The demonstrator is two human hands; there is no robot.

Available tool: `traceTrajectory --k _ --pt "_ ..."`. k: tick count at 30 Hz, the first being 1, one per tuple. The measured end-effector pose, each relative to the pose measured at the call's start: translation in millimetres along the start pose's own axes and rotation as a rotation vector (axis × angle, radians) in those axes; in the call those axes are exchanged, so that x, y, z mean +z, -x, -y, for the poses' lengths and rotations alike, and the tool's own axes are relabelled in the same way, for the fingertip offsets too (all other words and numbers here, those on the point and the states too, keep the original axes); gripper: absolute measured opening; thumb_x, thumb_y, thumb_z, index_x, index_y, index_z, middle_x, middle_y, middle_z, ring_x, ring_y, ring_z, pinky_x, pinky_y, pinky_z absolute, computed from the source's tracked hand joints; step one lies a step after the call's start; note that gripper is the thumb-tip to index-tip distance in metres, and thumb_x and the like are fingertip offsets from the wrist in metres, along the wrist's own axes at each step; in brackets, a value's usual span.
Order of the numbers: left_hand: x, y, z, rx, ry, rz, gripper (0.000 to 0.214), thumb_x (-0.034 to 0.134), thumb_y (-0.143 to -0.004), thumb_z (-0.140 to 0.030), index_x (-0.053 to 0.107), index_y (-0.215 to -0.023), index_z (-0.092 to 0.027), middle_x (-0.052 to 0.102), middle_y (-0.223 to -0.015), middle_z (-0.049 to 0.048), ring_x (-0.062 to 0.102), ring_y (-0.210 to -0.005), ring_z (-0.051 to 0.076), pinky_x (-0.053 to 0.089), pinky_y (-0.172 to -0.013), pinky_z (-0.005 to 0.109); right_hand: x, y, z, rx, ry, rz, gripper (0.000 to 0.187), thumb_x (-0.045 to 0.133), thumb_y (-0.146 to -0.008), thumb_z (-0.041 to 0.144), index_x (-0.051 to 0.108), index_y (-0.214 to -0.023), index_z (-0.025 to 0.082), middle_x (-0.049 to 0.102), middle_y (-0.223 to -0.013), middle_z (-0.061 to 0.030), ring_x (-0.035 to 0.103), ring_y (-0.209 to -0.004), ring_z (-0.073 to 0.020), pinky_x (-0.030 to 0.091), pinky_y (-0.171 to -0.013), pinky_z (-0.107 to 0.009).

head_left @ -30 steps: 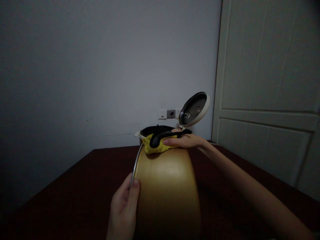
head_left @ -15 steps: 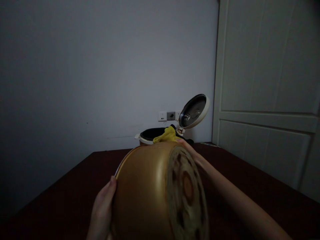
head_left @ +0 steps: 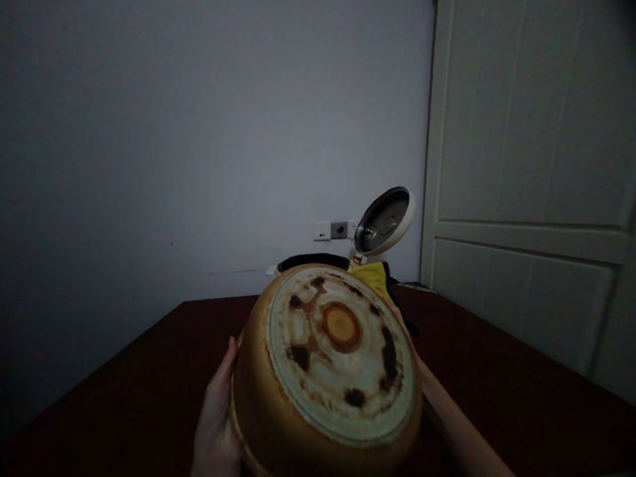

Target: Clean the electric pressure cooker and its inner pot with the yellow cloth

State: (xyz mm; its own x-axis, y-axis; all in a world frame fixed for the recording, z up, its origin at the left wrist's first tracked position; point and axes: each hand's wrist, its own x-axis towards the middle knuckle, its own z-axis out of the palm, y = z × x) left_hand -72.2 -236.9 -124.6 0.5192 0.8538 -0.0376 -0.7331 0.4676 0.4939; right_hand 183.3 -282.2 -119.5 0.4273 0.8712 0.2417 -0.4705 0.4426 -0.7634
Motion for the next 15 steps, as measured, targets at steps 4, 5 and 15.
traceTrajectory --k 4,5,15 --pt "2.8 -6.7 3.2 0.036 0.067 0.173 0.045 0.032 -0.093 -0.023 0.050 -0.133 -0.015 0.070 -0.107 0.0092 0.062 -0.106 0.023 0.042 -0.100 0.038 2.4 15.6 -8.8 -0.190 0.056 -0.145 0.035 0.066 -0.063 0.061 0.070 -0.079 0.030 0.073 -0.081 0.0033 0.060 -0.108 -0.0223 0.039 -0.104 -0.035" --pt "5.3 -7.1 4.2 0.034 0.075 0.212 0.047 0.028 -0.092 -0.019 0.048 -0.134 -0.015 0.069 -0.109 0.0091 0.062 -0.107 0.022 0.041 -0.101 0.038 3.5 19.3 -10.6 -0.221 0.071 -0.148 0.039 0.064 -0.064 0.062 0.071 -0.083 0.029 0.073 -0.085 0.0023 0.058 -0.111 -0.0224 0.038 -0.104 -0.036" --pt "8.6 -4.5 11.4 0.342 -0.255 -0.186 0.039 0.057 -0.079 -0.029 0.064 -0.116 -0.019 0.074 -0.087 0.0056 0.067 -0.092 0.026 0.057 -0.074 0.033 -22.0 44.6 -30.4 -0.311 0.379 -0.034 0.050 0.046 -0.081 0.062 0.064 -0.113 0.028 0.067 -0.114 -0.0057 0.053 -0.119 -0.0277 0.040 -0.103 -0.044"
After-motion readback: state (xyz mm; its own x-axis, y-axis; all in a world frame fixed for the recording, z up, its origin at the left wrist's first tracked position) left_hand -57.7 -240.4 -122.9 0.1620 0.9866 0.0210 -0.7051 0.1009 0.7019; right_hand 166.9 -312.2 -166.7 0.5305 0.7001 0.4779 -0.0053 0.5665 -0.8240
